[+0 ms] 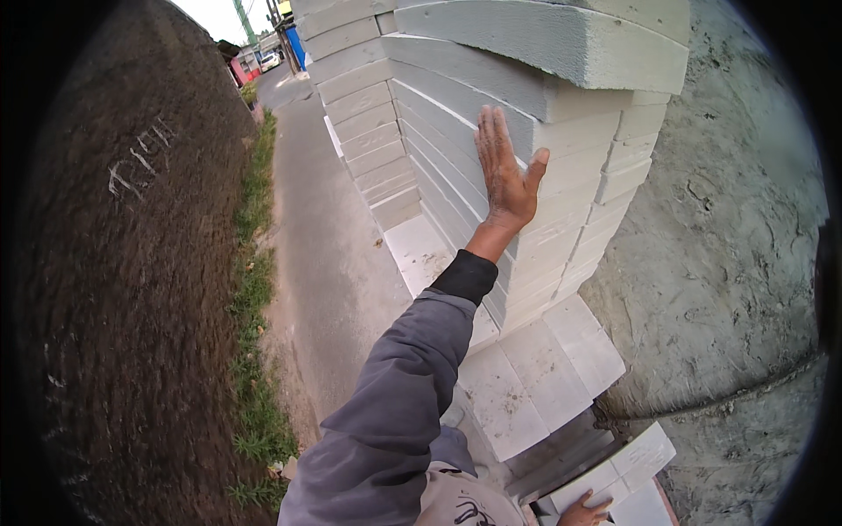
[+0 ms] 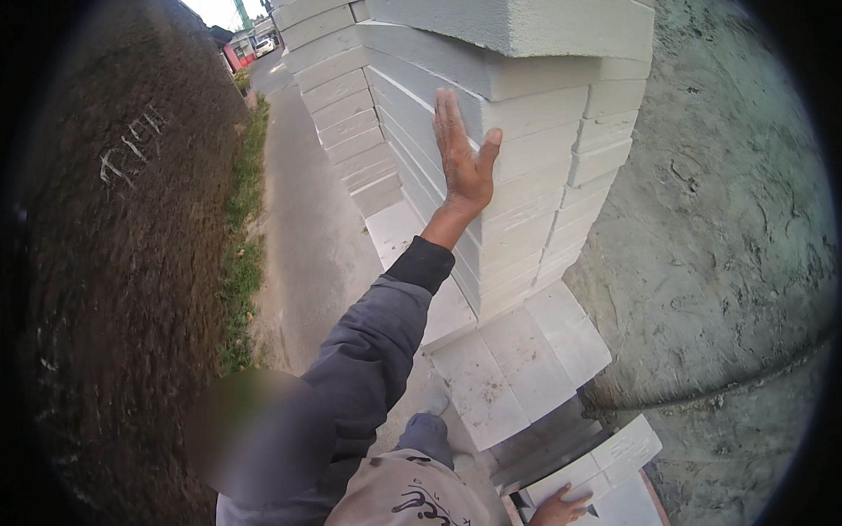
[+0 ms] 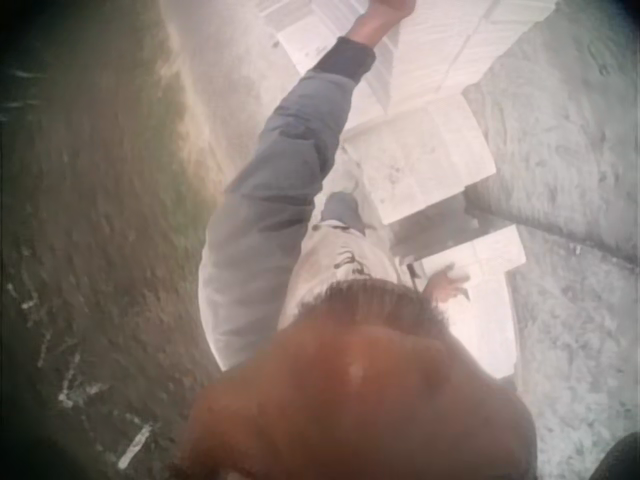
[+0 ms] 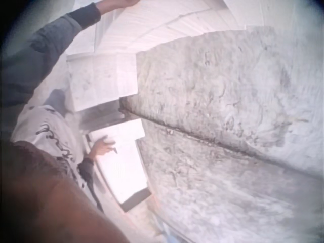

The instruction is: The person repeatedly picks up white rectangular blocks from a stack and places them onto a red handcart. The person handles the blocks one at a time, lifting and positioning them carefully on the cart.

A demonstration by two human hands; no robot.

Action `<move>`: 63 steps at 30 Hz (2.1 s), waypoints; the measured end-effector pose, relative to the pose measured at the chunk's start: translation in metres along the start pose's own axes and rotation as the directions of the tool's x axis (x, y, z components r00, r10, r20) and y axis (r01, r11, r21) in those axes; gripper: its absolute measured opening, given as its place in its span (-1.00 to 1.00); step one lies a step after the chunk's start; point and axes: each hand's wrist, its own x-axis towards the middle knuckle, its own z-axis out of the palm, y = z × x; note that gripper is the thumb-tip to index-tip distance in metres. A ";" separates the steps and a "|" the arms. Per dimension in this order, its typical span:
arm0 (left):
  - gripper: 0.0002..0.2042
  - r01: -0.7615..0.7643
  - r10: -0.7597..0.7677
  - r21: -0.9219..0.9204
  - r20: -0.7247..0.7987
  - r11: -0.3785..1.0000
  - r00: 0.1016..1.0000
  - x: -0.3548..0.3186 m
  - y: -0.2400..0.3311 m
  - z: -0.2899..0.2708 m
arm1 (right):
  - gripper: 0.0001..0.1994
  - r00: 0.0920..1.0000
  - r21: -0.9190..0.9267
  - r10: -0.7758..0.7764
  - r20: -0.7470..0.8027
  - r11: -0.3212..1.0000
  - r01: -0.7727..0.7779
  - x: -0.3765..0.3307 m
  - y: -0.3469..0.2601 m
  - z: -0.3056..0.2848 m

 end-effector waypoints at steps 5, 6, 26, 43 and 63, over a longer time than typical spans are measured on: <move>-0.09 -0.006 0.006 0.002 -0.010 1.000 1.000 -0.001 -0.002 -0.005 | -0.26 0.999 0.005 0.015 0.037 1.000 -0.015 -0.006 -0.001 -0.002; -0.10 -0.003 0.003 0.008 -0.010 1.000 1.000 -0.001 -0.002 -0.006 | -0.26 0.999 0.005 0.020 0.042 1.000 -0.020 -0.007 -0.001 -0.003; -0.11 0.004 -0.003 0.038 -0.030 0.999 1.000 -0.003 0.000 -0.006 | -0.27 0.999 0.016 0.044 0.026 0.999 -0.045 -0.001 -0.004 -0.002; -0.13 -0.029 0.029 0.020 -0.031 0.999 0.999 0.000 0.005 -0.003 | -0.20 0.999 -0.074 -0.031 -0.019 0.997 0.030 -0.004 -0.003 -0.011; -0.12 -0.006 0.005 0.052 0.017 0.999 1.000 0.001 0.006 -0.016 | -0.16 0.999 0.262 -0.026 0.040 0.965 0.015 -0.014 0.018 0.030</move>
